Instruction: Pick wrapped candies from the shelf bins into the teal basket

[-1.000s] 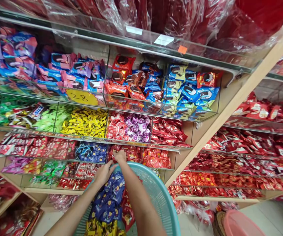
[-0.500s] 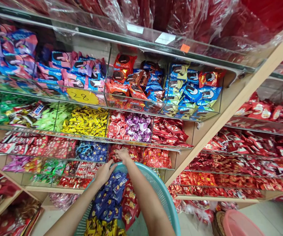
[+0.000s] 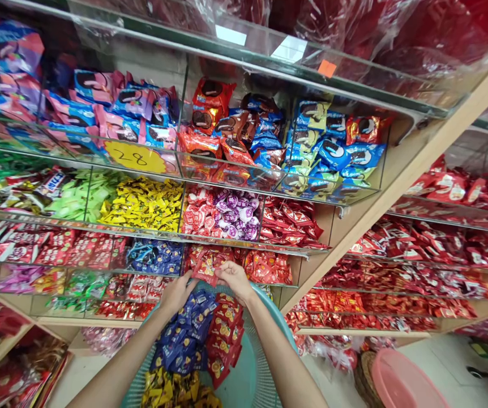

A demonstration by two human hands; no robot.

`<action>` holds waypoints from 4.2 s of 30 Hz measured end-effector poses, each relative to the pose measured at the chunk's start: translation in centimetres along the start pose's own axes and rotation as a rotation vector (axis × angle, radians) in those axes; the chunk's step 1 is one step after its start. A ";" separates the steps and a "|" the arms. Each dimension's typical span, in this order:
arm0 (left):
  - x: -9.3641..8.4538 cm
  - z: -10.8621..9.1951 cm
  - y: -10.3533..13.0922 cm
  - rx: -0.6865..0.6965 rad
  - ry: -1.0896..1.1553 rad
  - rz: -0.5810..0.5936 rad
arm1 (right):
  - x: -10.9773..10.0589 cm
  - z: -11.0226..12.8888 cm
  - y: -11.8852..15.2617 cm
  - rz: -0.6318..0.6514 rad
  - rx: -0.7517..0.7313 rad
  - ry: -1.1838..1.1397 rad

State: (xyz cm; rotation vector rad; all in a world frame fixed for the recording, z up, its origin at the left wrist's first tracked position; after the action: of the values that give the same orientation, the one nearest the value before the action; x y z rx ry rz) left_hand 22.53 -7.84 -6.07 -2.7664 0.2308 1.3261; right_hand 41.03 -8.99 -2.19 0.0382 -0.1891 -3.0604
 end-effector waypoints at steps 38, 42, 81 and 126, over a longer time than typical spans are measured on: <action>-0.3 0.0 0.0 0.074 -0.009 -0.021 | -7.2 -4.2 15.5 -0.564 0.051 1.103; -0.4 -0.2 0.6 0.020 0.022 -0.014 | -9.5 -7.8 19.5 -0.763 0.132 0.822; -7.2 8.8 7.6 -0.283 -0.027 -0.152 | -3.4 -11.3 14.6 -0.471 -0.026 0.517; -7.2 10.9 5.5 -0.195 0.060 -0.101 | 0.5 0.4 -3.3 -0.193 0.279 1.408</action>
State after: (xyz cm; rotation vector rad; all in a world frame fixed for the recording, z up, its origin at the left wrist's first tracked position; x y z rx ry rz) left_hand 8.82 -11.15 -7.29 -2.9342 -0.0376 1.3083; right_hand 40.32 -5.71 -2.24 2.1090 -0.4716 -2.3402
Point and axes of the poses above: each hand's wrist, its own y-axis away from the middle knuckle, its own x-axis out of the palm, z = x × y, the point moved 1 cm from there along -y, towards the middle knuckle, and after that the axes turned 15 degrees about y, right-handed, at the moved point
